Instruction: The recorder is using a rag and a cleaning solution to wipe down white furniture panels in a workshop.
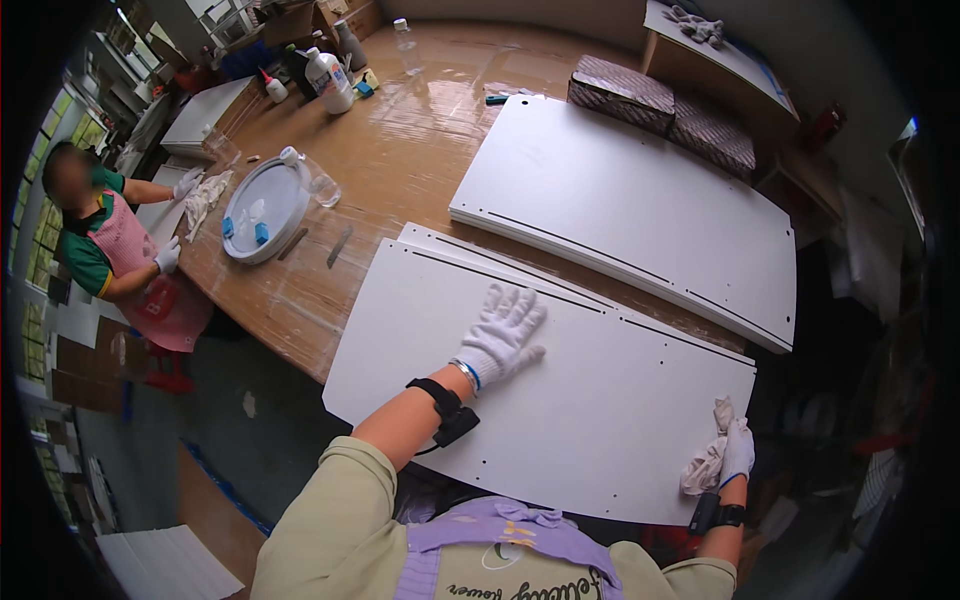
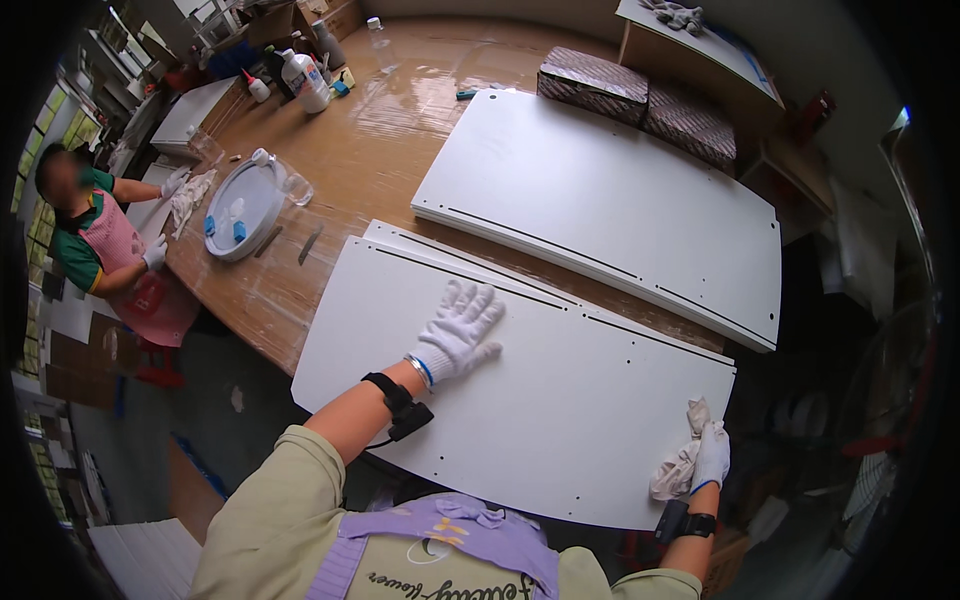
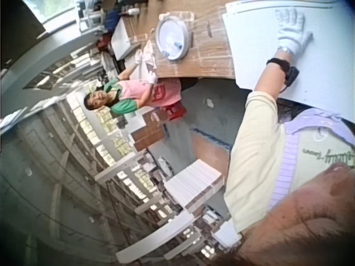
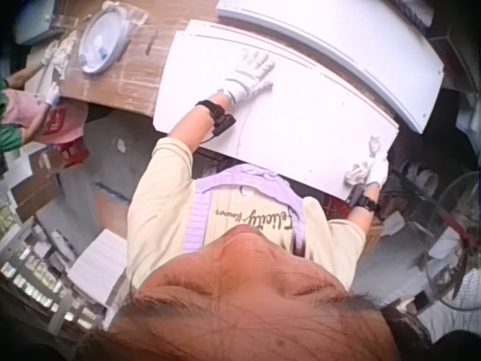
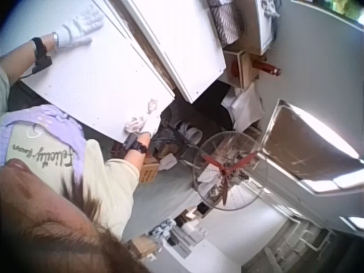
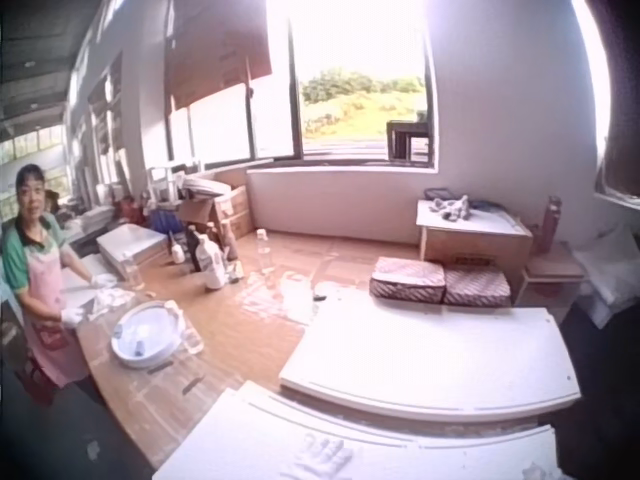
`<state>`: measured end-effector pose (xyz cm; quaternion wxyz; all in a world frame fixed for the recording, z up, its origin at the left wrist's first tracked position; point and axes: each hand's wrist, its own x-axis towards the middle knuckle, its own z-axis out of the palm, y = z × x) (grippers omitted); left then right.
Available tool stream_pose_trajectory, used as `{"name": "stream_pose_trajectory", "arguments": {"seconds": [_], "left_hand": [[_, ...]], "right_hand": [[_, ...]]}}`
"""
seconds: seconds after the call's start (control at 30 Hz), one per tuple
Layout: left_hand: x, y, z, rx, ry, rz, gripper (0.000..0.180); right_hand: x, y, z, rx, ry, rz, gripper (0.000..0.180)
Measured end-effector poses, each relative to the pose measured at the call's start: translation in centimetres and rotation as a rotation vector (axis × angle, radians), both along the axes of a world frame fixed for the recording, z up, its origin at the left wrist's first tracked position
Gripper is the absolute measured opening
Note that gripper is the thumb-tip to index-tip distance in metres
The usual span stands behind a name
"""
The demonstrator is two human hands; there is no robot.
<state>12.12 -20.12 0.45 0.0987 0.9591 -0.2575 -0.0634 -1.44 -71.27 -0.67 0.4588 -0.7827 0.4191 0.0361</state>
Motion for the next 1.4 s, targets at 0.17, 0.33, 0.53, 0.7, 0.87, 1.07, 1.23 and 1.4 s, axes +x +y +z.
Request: {"name": "stream_pose_trajectory", "arguments": {"seconds": [0.17, 0.33, 0.53, 0.7, 0.87, 1.07, 1.23, 1.4], "left_hand": [[-0.3, 12.8, -0.5, 0.229, -0.025, 0.487, 0.072], [-2.3, 20.3, 2.5, 0.216, 0.041, 1.213, 0.056], [0.1, 19.9, -0.1, 0.031, 0.119, 1.145, 0.059], [-0.8, 23.8, -1.7, -0.046, 0.039, 1.275, 0.073], [-1.4, 22.2, 2.6, -0.203, 0.033, 1.254, 0.072], [-3.9, 25.6, 3.2, -0.76, 0.084, 1.205, 0.058], [-4.7, 24.1, 7.4, -1.106, 0.16, 1.093, 0.064], [-3.5, 24.2, 9.2, -1.327, 0.023, 0.947, 0.072]], "right_hand": [[-2.3, -4.7, -2.7, -0.215, 0.017, 0.119, 0.033], [0.4, 1.4, 2.0, -0.124, 0.088, 0.045, 0.042], [-0.7, -1.6, 0.8, -0.247, 0.216, 0.06, 0.041], [1.3, 4.0, 5.6, -0.192, 0.187, 0.059, 0.042], [-0.8, 0.6, 4.1, -0.349, 0.218, 0.092, 0.048], [-1.7, -1.6, 2.9, 0.087, -0.106, -0.162, 0.04], [-3.0, -2.4, 5.5, -0.116, -0.113, -0.146, 0.039], [-5.8, -4.7, 10.8, -0.137, -0.402, -0.207, 0.044]]}}
